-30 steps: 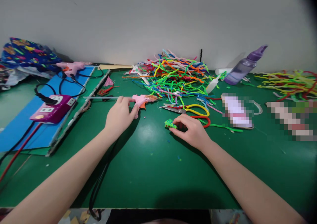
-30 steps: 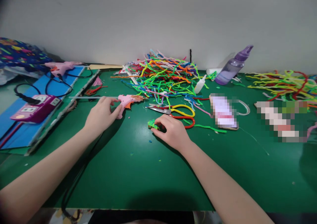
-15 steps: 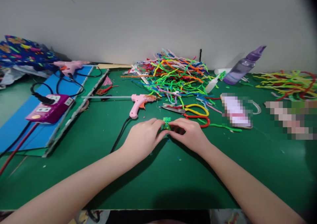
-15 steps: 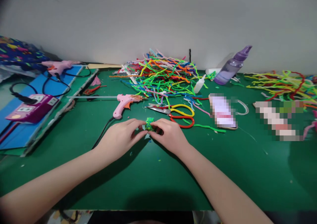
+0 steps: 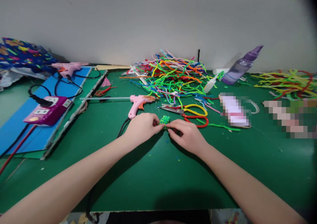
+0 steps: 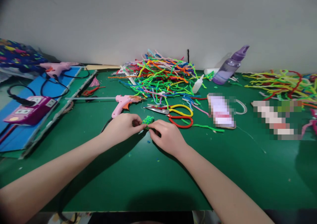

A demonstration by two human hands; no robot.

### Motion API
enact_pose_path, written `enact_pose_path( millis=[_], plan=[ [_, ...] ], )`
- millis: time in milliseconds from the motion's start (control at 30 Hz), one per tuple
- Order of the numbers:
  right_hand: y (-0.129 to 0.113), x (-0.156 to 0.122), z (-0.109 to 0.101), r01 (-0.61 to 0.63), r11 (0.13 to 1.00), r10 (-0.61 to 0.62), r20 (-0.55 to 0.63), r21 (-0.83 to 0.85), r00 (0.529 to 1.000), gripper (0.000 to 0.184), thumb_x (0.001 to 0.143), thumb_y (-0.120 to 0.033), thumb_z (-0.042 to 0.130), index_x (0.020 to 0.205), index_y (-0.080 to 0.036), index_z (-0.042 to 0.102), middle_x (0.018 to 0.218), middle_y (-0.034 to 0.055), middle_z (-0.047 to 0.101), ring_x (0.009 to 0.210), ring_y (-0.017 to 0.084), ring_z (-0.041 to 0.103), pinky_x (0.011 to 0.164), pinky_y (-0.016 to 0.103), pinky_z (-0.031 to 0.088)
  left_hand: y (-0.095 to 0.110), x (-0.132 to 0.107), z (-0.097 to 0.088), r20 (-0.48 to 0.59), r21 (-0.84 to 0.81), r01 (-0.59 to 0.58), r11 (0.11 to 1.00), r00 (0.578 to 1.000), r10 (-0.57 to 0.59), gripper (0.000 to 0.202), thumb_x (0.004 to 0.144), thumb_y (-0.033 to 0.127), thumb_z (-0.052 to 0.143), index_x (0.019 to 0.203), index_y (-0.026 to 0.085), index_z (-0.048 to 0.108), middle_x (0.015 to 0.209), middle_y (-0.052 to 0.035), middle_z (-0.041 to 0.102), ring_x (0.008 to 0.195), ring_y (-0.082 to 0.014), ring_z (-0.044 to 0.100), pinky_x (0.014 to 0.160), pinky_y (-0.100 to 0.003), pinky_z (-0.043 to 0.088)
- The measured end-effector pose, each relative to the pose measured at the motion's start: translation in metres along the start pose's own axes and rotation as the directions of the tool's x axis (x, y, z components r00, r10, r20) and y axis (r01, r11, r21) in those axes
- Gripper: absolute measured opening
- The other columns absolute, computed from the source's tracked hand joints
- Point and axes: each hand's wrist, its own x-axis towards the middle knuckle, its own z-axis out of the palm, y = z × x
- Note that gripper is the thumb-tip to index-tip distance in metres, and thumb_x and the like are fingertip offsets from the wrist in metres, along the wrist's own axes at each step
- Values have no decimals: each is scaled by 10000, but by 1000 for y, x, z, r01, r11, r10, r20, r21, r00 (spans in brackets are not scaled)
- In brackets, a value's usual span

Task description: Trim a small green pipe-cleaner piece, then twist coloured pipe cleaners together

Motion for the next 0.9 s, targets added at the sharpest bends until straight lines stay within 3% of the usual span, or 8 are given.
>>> enact_pose_path(
  millis=[100,200,367,567,733,900],
  plan=[
    [5,3,-12,-70,989,55,-113,-129,992,137,845,-202,485,822,-179,618,776,40,638,698,150,576,675,283,461,-2,-2,-2,-10,-48,5,999,1000,-5,247,770,437,524,721,201,574,660,-20,656,581,-169,577,491,-251,326],
    [22,5,-29,-216,925,165,-182,-314,969,134,829,-233,512,891,-169,613,879,77,646,852,212,593,759,342,467,-2,-9,-8,-54,-1,3,1000,999,-3,211,777,415,513,763,205,535,659,-13,632,563,-161,559,498,-252,331],
    [44,3,-43,-241,810,255,-50,-534,966,326,772,-338,591,1021,-128,597,988,146,626,971,300,570,822,443,465,-5,-24,-16,-100,134,13,991,995,1,193,787,414,501,782,223,529,716,-15,635,586,-172,574,492,-258,326],
    [46,-1,-50,-224,771,306,38,-596,951,299,811,-264,545,1072,-127,592,1017,146,645,972,299,590,790,424,483,-9,-35,-11,-135,292,-69,954,985,112,175,831,360,461,892,223,551,827,-23,669,649,-181,605,527,-267,351],
    [50,0,-55,-204,751,300,50,-628,953,273,765,-155,569,1033,-111,598,993,147,628,969,288,586,817,412,472,-12,-33,-4,-131,223,-149,963,975,181,190,855,291,421,937,191,560,936,-55,648,751,-189,612,631,-279,418],
    [39,0,-56,-224,745,335,62,-628,940,203,738,-132,554,940,-151,563,974,112,609,782,237,615,610,335,460,-15,-30,-2,-148,109,-165,980,972,180,152,843,267,445,899,180,556,921,-52,618,727,-164,588,639,-268,441]
  ],
)
